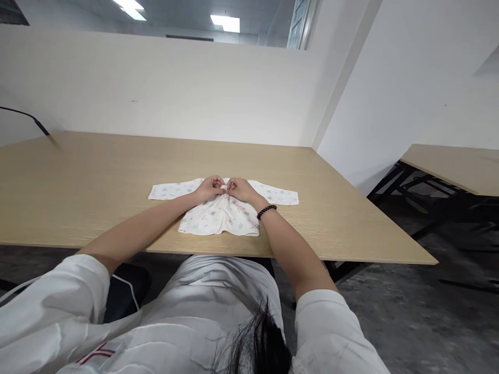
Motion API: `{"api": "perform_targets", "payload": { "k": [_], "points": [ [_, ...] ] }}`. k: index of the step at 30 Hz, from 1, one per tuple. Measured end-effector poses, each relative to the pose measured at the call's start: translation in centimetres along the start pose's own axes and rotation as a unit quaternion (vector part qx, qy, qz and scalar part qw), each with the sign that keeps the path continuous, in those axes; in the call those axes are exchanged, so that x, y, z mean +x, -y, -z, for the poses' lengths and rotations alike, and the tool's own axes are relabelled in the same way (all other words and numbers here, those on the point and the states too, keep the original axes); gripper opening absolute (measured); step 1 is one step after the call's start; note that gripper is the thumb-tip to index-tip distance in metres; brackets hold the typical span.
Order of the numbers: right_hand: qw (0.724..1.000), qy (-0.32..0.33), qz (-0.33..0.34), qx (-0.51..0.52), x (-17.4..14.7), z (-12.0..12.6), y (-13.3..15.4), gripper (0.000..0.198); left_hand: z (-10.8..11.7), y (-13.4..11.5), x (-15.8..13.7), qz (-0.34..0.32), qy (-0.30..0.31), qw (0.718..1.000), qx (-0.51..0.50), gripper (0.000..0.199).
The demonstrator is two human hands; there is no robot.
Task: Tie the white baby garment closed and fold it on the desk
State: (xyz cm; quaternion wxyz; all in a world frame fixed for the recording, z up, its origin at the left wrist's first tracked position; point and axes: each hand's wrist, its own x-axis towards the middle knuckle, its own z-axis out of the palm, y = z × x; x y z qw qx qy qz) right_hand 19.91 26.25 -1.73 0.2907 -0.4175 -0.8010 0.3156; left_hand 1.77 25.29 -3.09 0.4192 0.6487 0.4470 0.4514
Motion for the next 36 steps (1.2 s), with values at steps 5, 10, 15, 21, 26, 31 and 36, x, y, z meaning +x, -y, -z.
{"api": "perform_targets", "payload": {
  "k": [5,10,15,21,26,31,36],
  "points": [
    [1.0,-0.011,0.016,-0.001,-0.2,0.1,0.1,0.009,0.1,0.0,0.0,0.004,0.001,0.999,0.043,0.021],
    [0.999,-0.028,-0.019,-0.03,-0.7,0.5,1.3,0.011,0.2,0.0,0.2,0.021,0.007,0.996,0.082,0.012],
    [0.993,0.054,-0.056,-0.087,-1.6,1.0,3.2,0.03,0.1,0.0,0.3,0.032,0.001,0.994,0.105,0.016],
    [0.981,0.069,-0.057,-0.174,-1.9,-0.4,4.3,0.023,1.1,-0.2,0.6,0.04,0.053,0.991,0.114,0.007],
    [0.986,0.082,-0.075,-0.124,-1.7,0.2,4.0,0.01,2.6,-1.4,0.1,0.03,0.145,0.979,0.138,0.009],
    [0.987,0.101,-0.079,-0.097,-1.7,1.7,3.6,0.007,2.9,-2.7,-0.8,0.012,0.215,0.958,0.188,0.019],
    [0.987,0.113,-0.094,-0.059,-1.8,2.1,3.6,0.007,2.9,-2.6,-0.7,0.003,0.228,0.956,0.184,0.029]
  ]
}}
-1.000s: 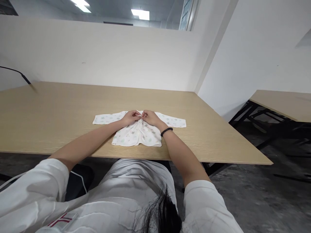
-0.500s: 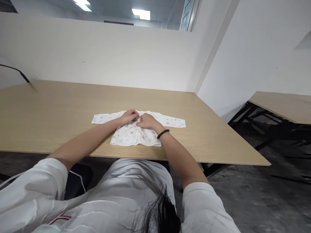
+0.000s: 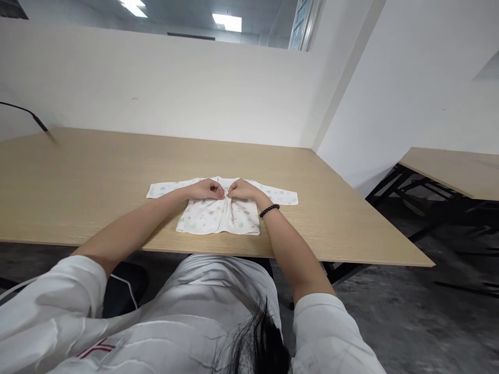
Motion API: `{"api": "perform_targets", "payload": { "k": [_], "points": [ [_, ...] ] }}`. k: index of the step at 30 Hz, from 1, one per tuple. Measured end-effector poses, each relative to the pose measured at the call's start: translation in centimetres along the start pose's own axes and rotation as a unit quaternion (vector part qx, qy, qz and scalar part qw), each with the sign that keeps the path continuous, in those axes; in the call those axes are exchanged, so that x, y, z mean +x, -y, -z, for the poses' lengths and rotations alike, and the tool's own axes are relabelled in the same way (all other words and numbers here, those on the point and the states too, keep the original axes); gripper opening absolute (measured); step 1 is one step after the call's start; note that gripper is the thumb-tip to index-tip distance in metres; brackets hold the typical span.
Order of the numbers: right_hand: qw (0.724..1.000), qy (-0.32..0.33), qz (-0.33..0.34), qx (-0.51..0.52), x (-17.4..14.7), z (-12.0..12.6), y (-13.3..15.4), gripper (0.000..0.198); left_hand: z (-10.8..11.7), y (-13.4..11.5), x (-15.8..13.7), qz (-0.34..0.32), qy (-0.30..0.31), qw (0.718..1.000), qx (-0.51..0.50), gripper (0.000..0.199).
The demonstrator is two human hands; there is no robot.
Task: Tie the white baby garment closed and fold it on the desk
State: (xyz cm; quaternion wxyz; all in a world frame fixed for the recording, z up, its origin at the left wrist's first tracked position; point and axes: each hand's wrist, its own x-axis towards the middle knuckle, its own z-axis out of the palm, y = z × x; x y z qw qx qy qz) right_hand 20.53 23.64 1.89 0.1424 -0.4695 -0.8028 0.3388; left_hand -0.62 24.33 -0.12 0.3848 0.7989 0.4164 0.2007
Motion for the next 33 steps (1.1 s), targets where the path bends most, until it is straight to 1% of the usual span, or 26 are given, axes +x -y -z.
{"api": "perform_targets", "payload": {
  "k": [3,5,10,13,15,20,24,27,33],
  "points": [
    [1.0,0.005,-0.005,0.023,0.1,0.0,0.0,0.008,-0.1,0.0,0.0,-0.028,0.007,0.999,-0.039,0.034],
    [1.0,0.003,-0.007,0.026,0.3,0.0,-0.1,0.01,-0.2,-0.2,-0.1,-0.04,0.014,0.998,-0.054,0.031],
    [1.0,0.004,-0.01,0.025,0.5,-0.1,-0.2,0.013,-0.4,-0.3,-0.1,-0.017,0.009,1.0,-0.023,0.022],
    [0.999,0.015,-0.007,0.03,0.3,0.0,0.0,0.012,-0.3,0.0,0.1,-0.01,0.023,0.999,-0.032,0.019],
    [0.999,0.024,-0.003,0.041,0.0,0.0,0.2,0.012,-0.2,0.2,0.2,-0.003,0.031,0.999,-0.036,0.02],
    [0.995,0.04,0.011,0.086,-0.6,0.2,0.3,0.014,-0.3,0.4,0.2,0.016,0.022,0.999,-0.019,0.026],
    [0.992,0.032,0.002,0.123,0.0,0.3,-0.4,0.017,-0.4,0.4,0.2,0.002,0.012,1.0,-0.004,0.03],
    [0.989,0.021,-0.009,0.147,0.4,0.3,-0.7,0.021,-0.5,0.5,0.2,0.002,0.009,1.0,-0.004,0.029],
    [0.993,0.016,-0.003,0.12,0.5,-0.3,-0.7,0.016,-0.5,0.5,0.3,0.009,0.005,1.0,-0.029,0.025]
  ]
}}
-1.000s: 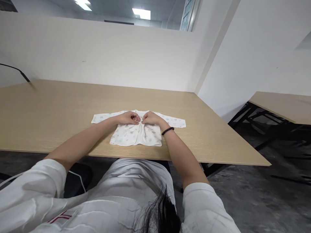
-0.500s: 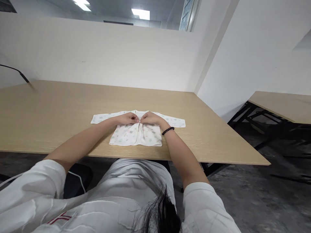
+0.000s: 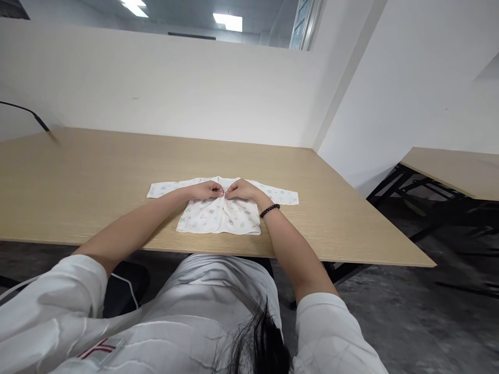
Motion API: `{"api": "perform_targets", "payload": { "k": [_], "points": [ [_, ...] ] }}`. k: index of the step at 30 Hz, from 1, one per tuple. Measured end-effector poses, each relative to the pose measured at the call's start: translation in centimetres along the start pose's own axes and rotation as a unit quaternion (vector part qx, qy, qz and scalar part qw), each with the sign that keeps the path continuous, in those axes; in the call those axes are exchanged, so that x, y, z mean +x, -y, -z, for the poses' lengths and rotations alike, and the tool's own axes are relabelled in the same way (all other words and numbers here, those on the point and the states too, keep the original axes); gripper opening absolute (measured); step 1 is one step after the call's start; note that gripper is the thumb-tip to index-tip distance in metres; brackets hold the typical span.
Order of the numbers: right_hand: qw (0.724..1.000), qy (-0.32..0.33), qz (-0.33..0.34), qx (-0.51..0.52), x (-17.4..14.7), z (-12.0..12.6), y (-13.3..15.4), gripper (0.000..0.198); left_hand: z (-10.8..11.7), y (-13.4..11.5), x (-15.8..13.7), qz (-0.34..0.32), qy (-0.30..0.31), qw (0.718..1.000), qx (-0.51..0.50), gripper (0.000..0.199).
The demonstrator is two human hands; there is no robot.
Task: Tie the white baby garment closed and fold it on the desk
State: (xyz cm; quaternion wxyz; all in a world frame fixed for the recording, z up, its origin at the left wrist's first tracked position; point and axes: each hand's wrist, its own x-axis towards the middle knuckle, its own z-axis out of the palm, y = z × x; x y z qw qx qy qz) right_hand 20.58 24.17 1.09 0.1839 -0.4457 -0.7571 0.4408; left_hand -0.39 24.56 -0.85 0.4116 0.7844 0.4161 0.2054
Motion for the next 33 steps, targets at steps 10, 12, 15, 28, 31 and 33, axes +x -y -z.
{"api": "perform_targets", "payload": {
  "k": [10,12,15,28,31,33],
  "points": [
    [1.0,-0.028,-0.012,0.005,0.0,-0.5,0.1,0.018,0.0,0.0,-0.1,0.004,-0.01,1.0,0.001,0.024],
    [0.999,-0.039,-0.006,-0.018,-0.1,-0.7,0.2,0.018,0.0,-0.1,-0.1,0.003,-0.007,1.0,0.002,0.025],
    [0.998,-0.04,0.017,-0.051,-0.2,-0.9,0.4,0.018,0.0,-0.3,-0.2,0.02,-0.002,1.0,-0.001,0.034],
    [0.999,-0.027,-0.027,-0.037,0.3,-0.6,0.3,0.013,0.1,-0.4,-0.3,0.001,-0.005,1.0,0.031,0.02],
    [0.999,-0.043,-0.004,-0.032,0.1,-0.7,0.4,0.021,-0.1,-0.4,-0.2,0.001,-0.035,0.998,0.057,0.022],
    [0.998,-0.047,-0.004,-0.046,-0.3,-0.7,0.8,0.028,-0.1,-0.6,-0.2,0.006,-0.048,0.995,0.085,0.019]
  ]
}}
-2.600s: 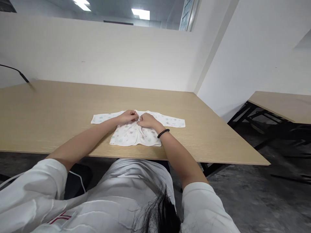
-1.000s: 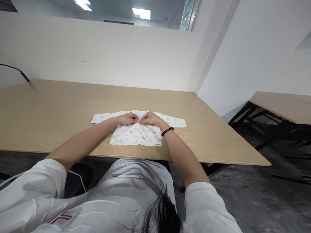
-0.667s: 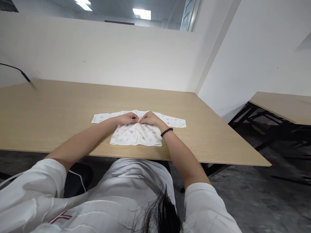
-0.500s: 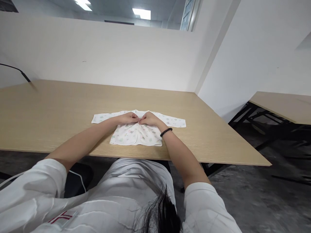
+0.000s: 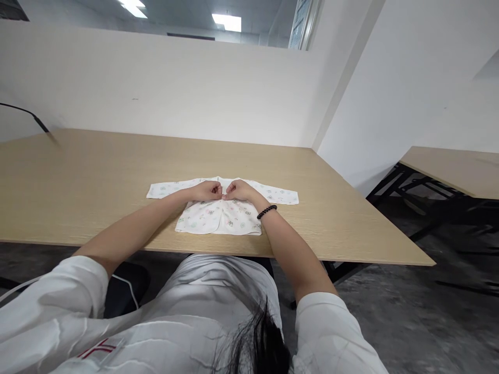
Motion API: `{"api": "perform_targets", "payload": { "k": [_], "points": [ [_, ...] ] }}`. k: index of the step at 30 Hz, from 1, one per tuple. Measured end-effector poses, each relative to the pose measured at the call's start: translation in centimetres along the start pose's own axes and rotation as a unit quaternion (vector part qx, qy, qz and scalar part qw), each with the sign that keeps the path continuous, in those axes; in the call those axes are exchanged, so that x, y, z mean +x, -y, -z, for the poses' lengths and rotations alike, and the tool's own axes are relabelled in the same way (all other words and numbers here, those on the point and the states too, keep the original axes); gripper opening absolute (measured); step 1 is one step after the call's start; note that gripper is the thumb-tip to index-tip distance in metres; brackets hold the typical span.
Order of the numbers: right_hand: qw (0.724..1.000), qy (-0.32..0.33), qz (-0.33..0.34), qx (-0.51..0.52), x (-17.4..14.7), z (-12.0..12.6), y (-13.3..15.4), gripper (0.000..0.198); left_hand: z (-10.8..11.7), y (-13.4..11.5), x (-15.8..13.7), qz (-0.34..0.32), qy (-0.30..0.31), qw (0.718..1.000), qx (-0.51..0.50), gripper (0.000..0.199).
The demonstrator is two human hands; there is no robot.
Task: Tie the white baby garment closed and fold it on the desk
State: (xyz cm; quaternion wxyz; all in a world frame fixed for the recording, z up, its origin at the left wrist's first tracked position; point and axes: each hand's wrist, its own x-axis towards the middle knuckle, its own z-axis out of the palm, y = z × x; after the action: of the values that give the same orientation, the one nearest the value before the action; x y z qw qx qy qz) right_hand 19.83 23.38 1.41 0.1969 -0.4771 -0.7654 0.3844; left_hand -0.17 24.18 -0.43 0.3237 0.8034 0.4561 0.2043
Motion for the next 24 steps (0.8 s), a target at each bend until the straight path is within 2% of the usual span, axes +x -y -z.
{"api": "perform_targets", "payload": {
  "k": [4,6,10,12,16,24],
  "points": [
    [0.993,0.073,-0.004,-0.088,-1.2,-0.5,1.4,0.049,0.9,-0.8,-0.5,-0.003,0.031,0.999,0.013,0.022],
    [0.985,0.11,-0.001,-0.133,-1.6,-0.9,2.1,0.053,1.5,-1.3,-1.0,-0.004,0.079,0.997,0.003,0.025],
    [0.974,0.163,-0.011,-0.154,-1.9,-0.8,2.8,0.042,2.3,-2.4,-1.9,-0.021,0.224,0.974,0.008,0.02],
    [0.971,0.192,-0.012,-0.141,-1.9,-0.2,2.7,0.033,2.3,-2.9,-2.0,-0.03,0.262,0.964,0.03,0.022],
    [0.97,0.225,-0.014,-0.093,-1.7,0.9,2.3,0.022,1.8,-3.4,-1.8,-0.028,0.269,0.961,0.053,0.028],
    [0.976,0.212,-0.031,-0.05,-1.5,0.9,1.7,0.018,1.4,-3.5,-1.7,0.005,0.248,0.968,0.033,0.032]
  ]
}}
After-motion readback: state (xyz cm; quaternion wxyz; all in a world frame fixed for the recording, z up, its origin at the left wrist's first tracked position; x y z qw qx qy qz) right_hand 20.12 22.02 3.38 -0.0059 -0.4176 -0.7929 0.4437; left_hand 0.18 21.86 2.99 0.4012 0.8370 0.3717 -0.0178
